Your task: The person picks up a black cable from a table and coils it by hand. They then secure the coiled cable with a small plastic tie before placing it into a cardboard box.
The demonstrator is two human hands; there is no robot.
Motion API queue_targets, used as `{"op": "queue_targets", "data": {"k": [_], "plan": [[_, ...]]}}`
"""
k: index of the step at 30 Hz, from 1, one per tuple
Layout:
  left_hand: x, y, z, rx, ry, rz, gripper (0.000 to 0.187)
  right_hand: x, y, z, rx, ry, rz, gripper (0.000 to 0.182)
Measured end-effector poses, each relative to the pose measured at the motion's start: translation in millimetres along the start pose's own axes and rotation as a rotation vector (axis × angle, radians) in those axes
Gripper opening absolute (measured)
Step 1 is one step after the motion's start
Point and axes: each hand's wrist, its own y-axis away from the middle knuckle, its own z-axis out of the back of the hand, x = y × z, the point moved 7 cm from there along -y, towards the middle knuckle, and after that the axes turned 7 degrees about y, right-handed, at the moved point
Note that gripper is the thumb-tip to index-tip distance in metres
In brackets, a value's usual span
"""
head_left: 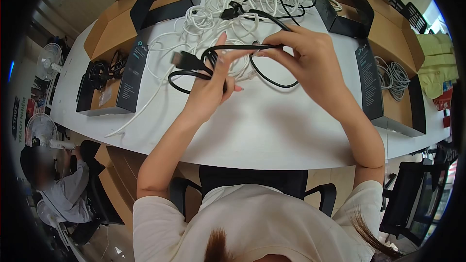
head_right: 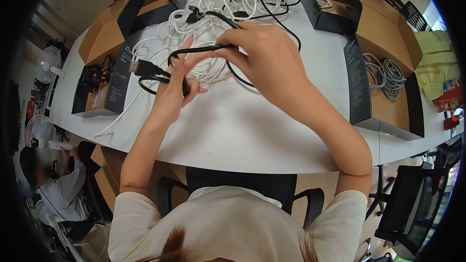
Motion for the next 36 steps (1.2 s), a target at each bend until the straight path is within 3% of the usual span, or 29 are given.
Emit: {"op": "queue_targets", "data": {"k": [1, 4, 7, 8, 11, 15, 17, 18, 21, 24, 25, 27, 29, 31, 33, 36], "plan": [[-4.3, -1.4, 1.1, -0.123, 0.132, 0.004, 0.042, 3.2, 1.6, -2.8, -0.012, -0.054, 0.003, 0.011], [-13.9, -8.7, 1.4, -0.186, 0.325, 0.026, 0.042, 6.6, 4.5, -8.6, -0.004, -0.184, -0.052, 0.015], [-12.1, -16.2, 10.1, -0.361, 0.557, -0.044, 0.031, 6.6, 2.7, -3.1, -0.059, -0.252, -0.068, 0.018], [-13.0, -24.1, 18.3, -0.273, 0.628, -0.145, 0.018, 5.9, 2.7, 0.3, -0.107, -0.261, -0.051, 0.020], [-10.9, -34.0, 41.9, -0.381, 0.807, -0.112, 0.017, -1.1, 1.6, 11.4, -0.245, -0.293, 0.037, 0.036], [-34.4, -31.6, 76.1, -0.242, 0.991, -0.228, 0.008, -18.7, -5.0, 40.0, -0.217, -0.403, -0.174, 0.036], [-51.6, -24.0, 89.1, -0.016, 1.231, -0.320, 0.007, -40.0, -7.3, 46.1, -0.194, -0.644, -0.308, 0.032], [-65.1, -18.6, 81.0, 0.213, 1.437, -0.276, 0.005, -49.7, -8.1, 45.9, -0.214, -0.708, -0.343, 0.035], [-85.5, -1.3, 87.1, 0.372, 1.512, -0.289, 0.008, -90.6, -9.9, 42.3, -0.201, -0.975, -0.467, 0.037], [-102.6, 15.3, 64.0, 0.675, 1.565, -0.302, 0.005, -115.9, -6.1, 31.4, -0.181, -1.160, -0.569, 0.037], [-102.4, 22.0, 53.5, 0.665, 1.571, -0.274, 0.011, -122.0, -4.5, 26.3, -0.182, -1.175, -0.607, 0.038], [-98.7, 34.7, 20.3, 1.047, 1.235, -0.130, 0.017, -133.7, -0.9, 16.9, -0.186, -1.200, -0.684, 0.038], [-83.3, 51.5, -19.0, 1.267, 0.966, 0.001, 0.023, -148.9, 1.6, 11.2, -0.201, -1.270, -0.725, 0.037], [-43.6, 72.2, -47.2, 1.083, 0.705, 0.281, 0.025, -162.2, 3.8, 9.9, -0.215, -1.366, -0.732, 0.036], [-0.9, 88.1, -76.3, 1.228, 0.355, 0.657, 0.028, -166.5, 6.6, 10.4, -0.259, -1.456, -0.761, 0.034], [37.9, 87.7, -98.0, 1.048, 0.012, 0.834, 0.023, -164.3, 6.8, 4.6, -0.191, -1.734, -0.743, 0.034]]}}
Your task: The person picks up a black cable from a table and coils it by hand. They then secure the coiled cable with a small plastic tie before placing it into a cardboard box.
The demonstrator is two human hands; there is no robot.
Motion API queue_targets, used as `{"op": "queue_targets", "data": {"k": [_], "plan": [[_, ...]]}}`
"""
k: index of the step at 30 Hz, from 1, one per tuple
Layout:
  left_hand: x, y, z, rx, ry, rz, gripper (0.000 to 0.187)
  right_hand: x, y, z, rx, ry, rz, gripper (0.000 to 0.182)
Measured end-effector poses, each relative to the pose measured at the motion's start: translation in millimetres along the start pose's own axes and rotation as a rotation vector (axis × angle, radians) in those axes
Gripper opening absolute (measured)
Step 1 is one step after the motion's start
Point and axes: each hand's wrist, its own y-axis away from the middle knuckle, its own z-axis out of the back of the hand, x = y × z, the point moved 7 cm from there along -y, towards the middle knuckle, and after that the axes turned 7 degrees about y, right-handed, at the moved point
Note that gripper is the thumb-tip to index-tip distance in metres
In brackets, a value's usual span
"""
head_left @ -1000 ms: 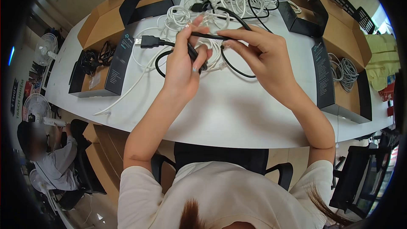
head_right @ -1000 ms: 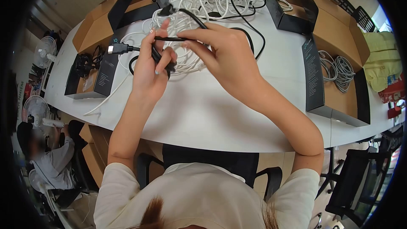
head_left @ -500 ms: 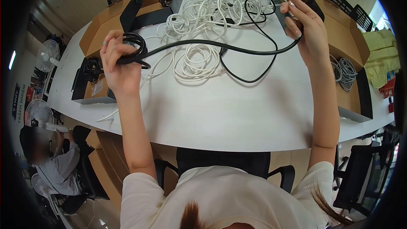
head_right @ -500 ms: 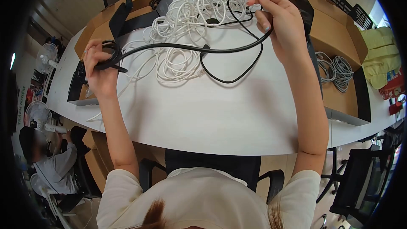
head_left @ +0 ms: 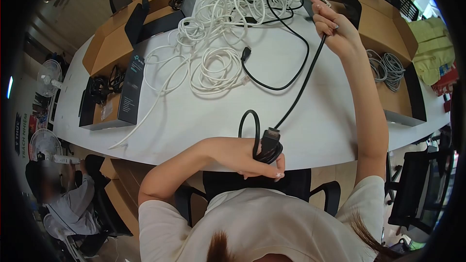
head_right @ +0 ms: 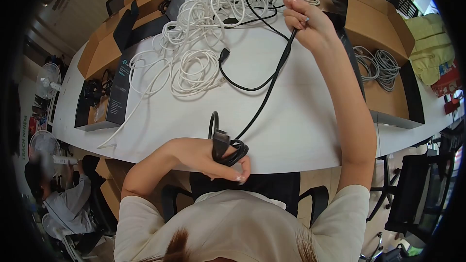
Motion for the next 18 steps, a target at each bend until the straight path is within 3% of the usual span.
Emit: {"op": "queue_targets", "data": {"k": [3, 5, 7, 9, 11, 14, 18], "plan": [[-5.3, -10.3, 23.0, -0.217, -0.220, -0.004, 0.026, 10.4, 8.9, -24.2, 0.112, 0.062, 0.095, 0.032], [-4.2, -12.4, 52.3, -0.470, -0.293, -0.134, 0.029, 24.1, 25.5, -46.0, 0.182, 0.094, 0.176, 0.037], [-4.6, -7.2, 79.2, -0.656, -0.062, -0.184, 0.031, 27.3, 41.4, -66.4, 0.244, 0.048, 0.196, 0.040], [-15.2, 1.0, 103.3, -0.797, -0.121, -0.313, 0.040, 21.2, 55.3, -83.7, 0.290, -0.074, 0.161, 0.042], [-25.5, 10.2, 121.5, -0.827, -0.094, -0.444, 0.067, 10.0, 66.5, -98.7, 0.287, -0.128, 0.112, 0.043], [-35.9, 24.3, 135.0, -0.918, -0.073, -0.442, 0.091, -5.7, 86.0, -121.1, 0.352, -0.197, 0.059, 0.043], [-76.3, 59.2, 137.1, -1.082, 0.113, -0.887, 0.091, -32.1, 99.1, -139.4, 0.294, -0.075, 0.042, 0.043]]}}
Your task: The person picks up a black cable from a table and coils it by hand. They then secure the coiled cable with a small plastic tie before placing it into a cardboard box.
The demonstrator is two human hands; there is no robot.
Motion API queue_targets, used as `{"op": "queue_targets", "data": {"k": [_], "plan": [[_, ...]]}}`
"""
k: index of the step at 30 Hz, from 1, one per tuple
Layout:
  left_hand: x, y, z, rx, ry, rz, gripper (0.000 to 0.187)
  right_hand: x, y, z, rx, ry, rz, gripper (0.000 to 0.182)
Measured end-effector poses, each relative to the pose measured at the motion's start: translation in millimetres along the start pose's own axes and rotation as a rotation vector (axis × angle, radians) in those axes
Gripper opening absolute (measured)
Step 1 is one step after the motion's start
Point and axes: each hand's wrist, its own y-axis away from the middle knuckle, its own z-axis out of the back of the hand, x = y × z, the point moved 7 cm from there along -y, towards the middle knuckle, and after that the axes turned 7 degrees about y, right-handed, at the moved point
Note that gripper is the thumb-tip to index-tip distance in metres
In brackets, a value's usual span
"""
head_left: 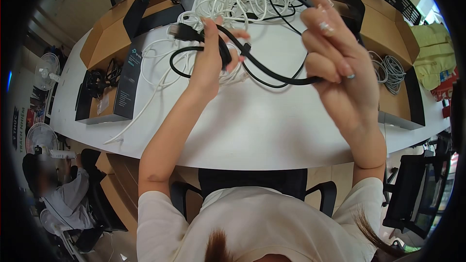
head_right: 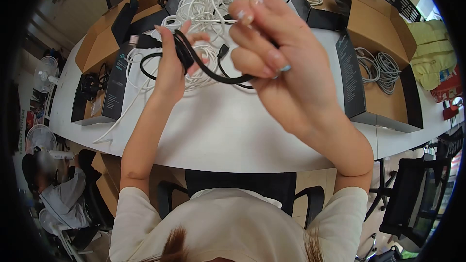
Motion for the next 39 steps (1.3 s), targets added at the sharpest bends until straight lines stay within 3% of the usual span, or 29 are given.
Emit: {"op": "queue_targets", "data": {"k": [2, 6, 9, 11, 13, 16, 21, 24, 27, 31, 33, 35, 36, 39], "plan": [[-25.9, -0.6, 3.8, -0.143, 0.109, -0.131, 0.084, -18.7, 1.0, 5.3, -0.065, 0.033, -0.010, 0.042], [-57.9, -1.8, 25.3, -0.179, 0.421, -0.313, 0.046, -36.5, -2.9, 27.1, -0.130, 0.054, -0.063, 0.040], [-85.5, 14.4, 18.8, 0.119, 0.504, -0.445, 0.044, -37.6, -6.3, 34.9, -0.271, 0.189, -0.050, 0.041], [-97.6, 27.0, 15.4, 0.069, 0.514, -0.488, 0.038, -46.0, -9.6, 41.6, -0.316, 0.216, -0.089, 0.042], [-106.4, 37.8, 7.8, 0.240, 0.437, -0.572, 0.031, -57.9, -11.3, 47.7, -0.363, 0.242, -0.164, 0.042], [-103.8, 53.7, -12.9, 0.348, 0.305, -0.549, 0.016, -77.2, -8.8, 57.5, -0.418, 0.278, -0.321, 0.036], [-75.4, 73.0, -46.3, 0.686, 0.356, -0.212, 0.020, -119.1, -10.5, 75.7, -0.256, 0.212, -0.531, 0.027], [-37.4, 94.2, -71.5, 0.974, 0.343, 0.243, 0.019, -131.0, -4.2, 58.9, -0.099, 0.284, -0.685, 0.046], [-11.3, 119.0, -87.1, 1.174, 0.344, 0.547, 0.019, -119.8, -2.7, 32.7, 0.131, 0.383, -0.721, 0.066], [-11.3, 117.3, -83.5, 1.230, 0.719, 0.443, 0.025, -99.5, -3.2, 29.0, 0.251, 0.560, -0.674, 0.076], [-20.1, 112.2, -74.5, 1.244, 0.911, 0.389, 0.024, -90.9, -8.4, 24.0, 0.333, 0.673, -0.547, 0.080], [-16.4, 105.6, -61.1, 1.177, 0.892, 0.406, 0.022, -81.5, -14.8, 21.4, 0.503, 0.895, -0.355, 0.084], [-15.2, 101.5, -55.3, 1.171, 0.868, 0.397, 0.021, -79.0, -14.4, 21.8, 0.448, 0.800, -0.458, 0.080], [-6.2, 90.5, -36.4, 1.105, 0.908, 0.390, 0.019, -73.7, -13.1, 21.0, 0.492, 0.874, -0.399, 0.073]]}}
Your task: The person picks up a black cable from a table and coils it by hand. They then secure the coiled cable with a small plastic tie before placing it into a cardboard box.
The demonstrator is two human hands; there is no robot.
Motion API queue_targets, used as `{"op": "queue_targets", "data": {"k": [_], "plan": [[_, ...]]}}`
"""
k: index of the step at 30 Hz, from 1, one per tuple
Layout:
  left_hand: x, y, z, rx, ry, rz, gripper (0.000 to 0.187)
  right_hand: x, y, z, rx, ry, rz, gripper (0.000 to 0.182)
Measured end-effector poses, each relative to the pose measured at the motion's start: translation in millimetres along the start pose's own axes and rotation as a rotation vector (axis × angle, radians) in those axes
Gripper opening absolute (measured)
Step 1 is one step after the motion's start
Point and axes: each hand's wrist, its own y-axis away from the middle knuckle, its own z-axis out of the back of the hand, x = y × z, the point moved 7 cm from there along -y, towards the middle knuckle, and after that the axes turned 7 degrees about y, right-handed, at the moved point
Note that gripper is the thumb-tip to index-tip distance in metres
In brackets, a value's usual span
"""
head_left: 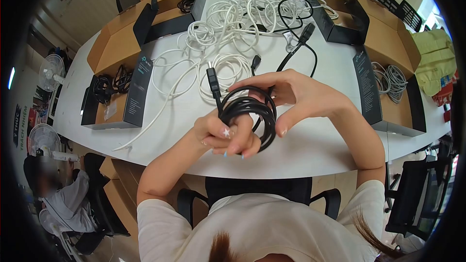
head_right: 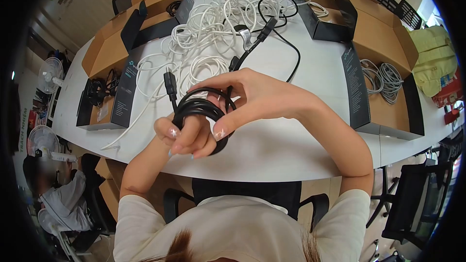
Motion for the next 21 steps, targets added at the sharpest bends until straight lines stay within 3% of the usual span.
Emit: {"op": "queue_targets", "data": {"k": [4, 5, 8, 12, 16, 21], "plan": [[-5.9, 11.7, 28.7, -0.297, -0.017, -0.083, 0.019, -14.0, -0.4, 8.6, -0.170, 0.268, -0.101, 0.056], [-6.4, 16.5, 38.8, -0.368, -0.042, -0.122, 0.020, -15.4, -2.5, 10.8, -0.216, 0.388, -0.011, 0.043], [-12.6, 24.2, 57.4, -0.663, -0.356, -0.099, 0.022, -9.8, -2.5, 17.1, -0.252, 0.551, -0.044, 0.035], [-25.8, 36.1, 70.7, -1.047, -0.621, -0.215, 0.019, -17.6, -2.8, 23.1, -0.306, 0.584, -0.122, 0.030], [-23.2, 41.2, 79.7, -1.037, -0.672, -0.295, 0.021, -33.7, -9.0, 24.8, -0.363, 0.529, -0.113, 0.028], [-26.5, 54.9, 94.0, -1.137, -0.664, -0.312, 0.023, -56.6, -9.8, 44.9, -0.545, 0.236, -0.141, 0.032]]}}
